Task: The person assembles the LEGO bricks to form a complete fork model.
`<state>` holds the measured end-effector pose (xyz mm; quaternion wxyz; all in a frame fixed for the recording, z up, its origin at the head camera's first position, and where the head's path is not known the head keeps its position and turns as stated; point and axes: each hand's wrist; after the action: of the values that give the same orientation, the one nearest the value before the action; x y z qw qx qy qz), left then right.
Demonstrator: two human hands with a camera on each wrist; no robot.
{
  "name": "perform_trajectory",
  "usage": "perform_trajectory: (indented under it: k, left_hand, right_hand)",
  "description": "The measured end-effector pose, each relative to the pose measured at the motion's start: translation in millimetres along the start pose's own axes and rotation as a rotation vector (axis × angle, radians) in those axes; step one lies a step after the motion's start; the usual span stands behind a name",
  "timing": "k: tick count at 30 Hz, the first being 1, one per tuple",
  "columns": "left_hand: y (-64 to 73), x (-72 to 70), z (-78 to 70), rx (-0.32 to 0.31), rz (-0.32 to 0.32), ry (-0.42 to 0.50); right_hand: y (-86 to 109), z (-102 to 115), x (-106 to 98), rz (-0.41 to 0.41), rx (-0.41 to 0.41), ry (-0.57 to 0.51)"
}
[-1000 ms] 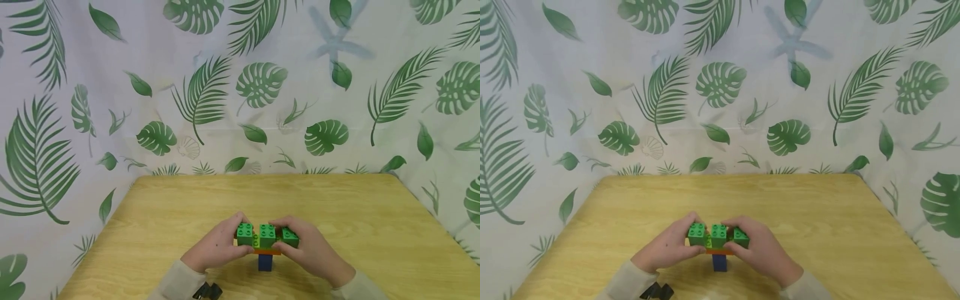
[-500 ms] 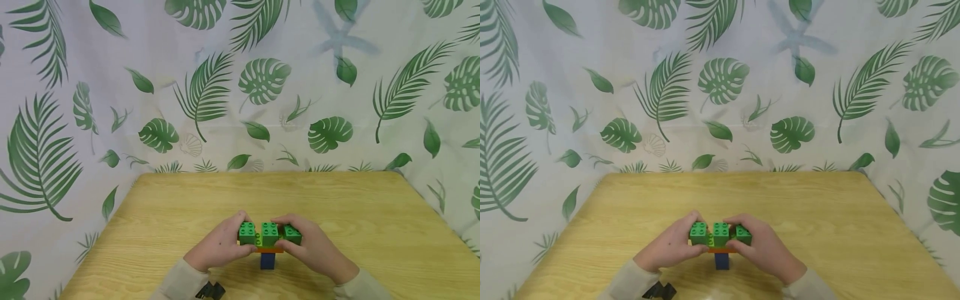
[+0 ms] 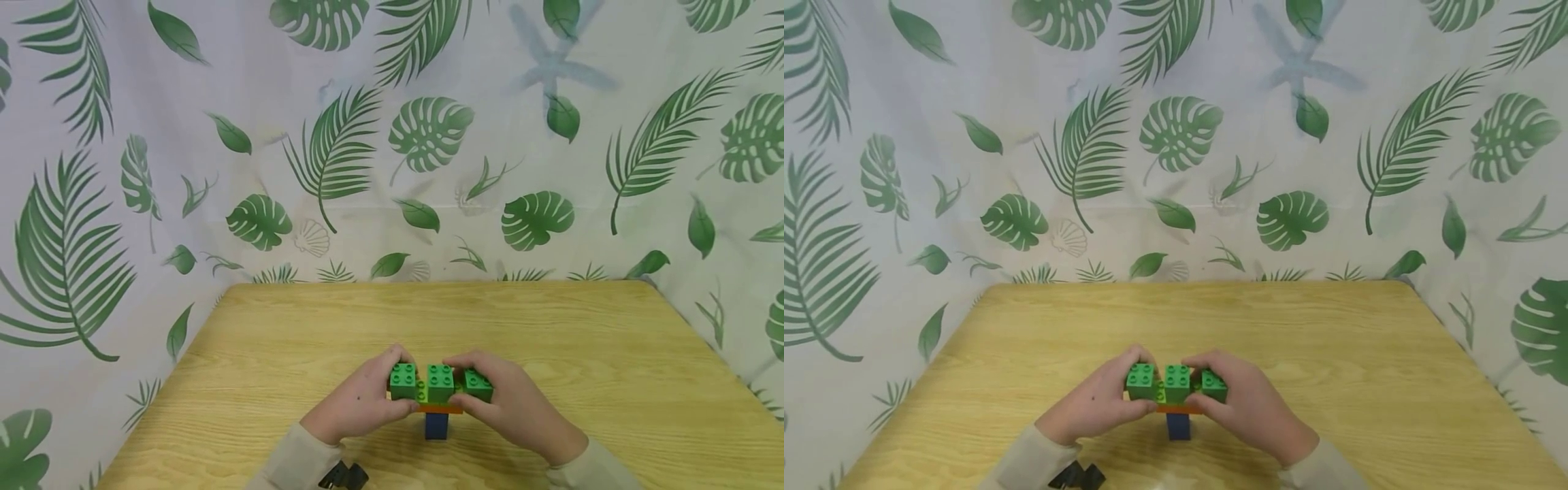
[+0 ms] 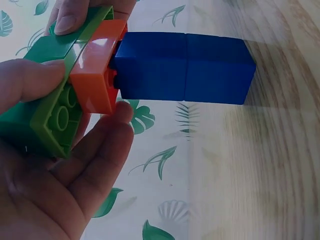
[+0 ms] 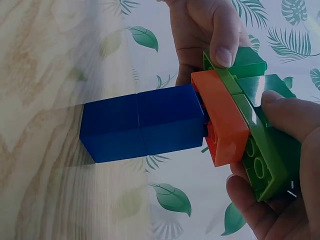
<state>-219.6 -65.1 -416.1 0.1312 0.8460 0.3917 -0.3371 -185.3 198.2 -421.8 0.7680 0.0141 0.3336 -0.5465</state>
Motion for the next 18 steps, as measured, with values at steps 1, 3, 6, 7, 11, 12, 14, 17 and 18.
perform_trajectory:
  k: [1,3,6,7,11,12,14,17,18]
  left_hand:
    - [0.5,-0.1,-0.5,-0.001,-0.001,-0.005]
    - [1.5,-0.5,-1.5,-0.01,-0.001,-0.01]
    - [1.7,-1.8,-3.2,-0.019,0.002,-0.01]
    - [1.7,-2.1,-3.6,-0.024,0.004,-0.006]
    - [1.5,-2.9,-2.5,-0.034,0.012,0.014]
    - [1.4,-2.9,-1.4,-0.035,0.013,0.026]
    - [1.3,-2.6,0.9,-0.036,0.015,0.054]
    - [1.2,-1.6,3.4,-0.032,0.018,0.092]
    - [1.1,-1.5,3.9,-0.029,0.018,0.096]
  right_hand:
    - [0.0,-0.5,0.0,0.0,-0.003,-0.004]
    - [-0.1,-1.5,0.1,0.001,-0.002,-0.015]
    - [-1.2,-1.9,-0.4,0.004,0.007,-0.041]
    - [-1.5,-1.9,-0.3,0.005,0.015,-0.045]
    - [-2.4,1.2,1.7,0.009,0.037,-0.033]
    - [-2.5,2.5,2.4,0.007,0.04,-0.023]
    - [-2.3,5.4,3.4,0.005,0.039,0.004]
    - [-2.0,8.4,4.0,0.002,0.035,0.045]
    - [-2.0,8.7,3.9,0.003,0.033,0.047]
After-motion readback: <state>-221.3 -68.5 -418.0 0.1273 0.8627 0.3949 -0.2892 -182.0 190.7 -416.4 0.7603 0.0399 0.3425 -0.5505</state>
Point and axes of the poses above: each hand's wrist, its own y-axis away from the middle knuckle, its own x-axis out of the palm, z = x × y, and after that the axes turned 11 degrees about -y, right-handed
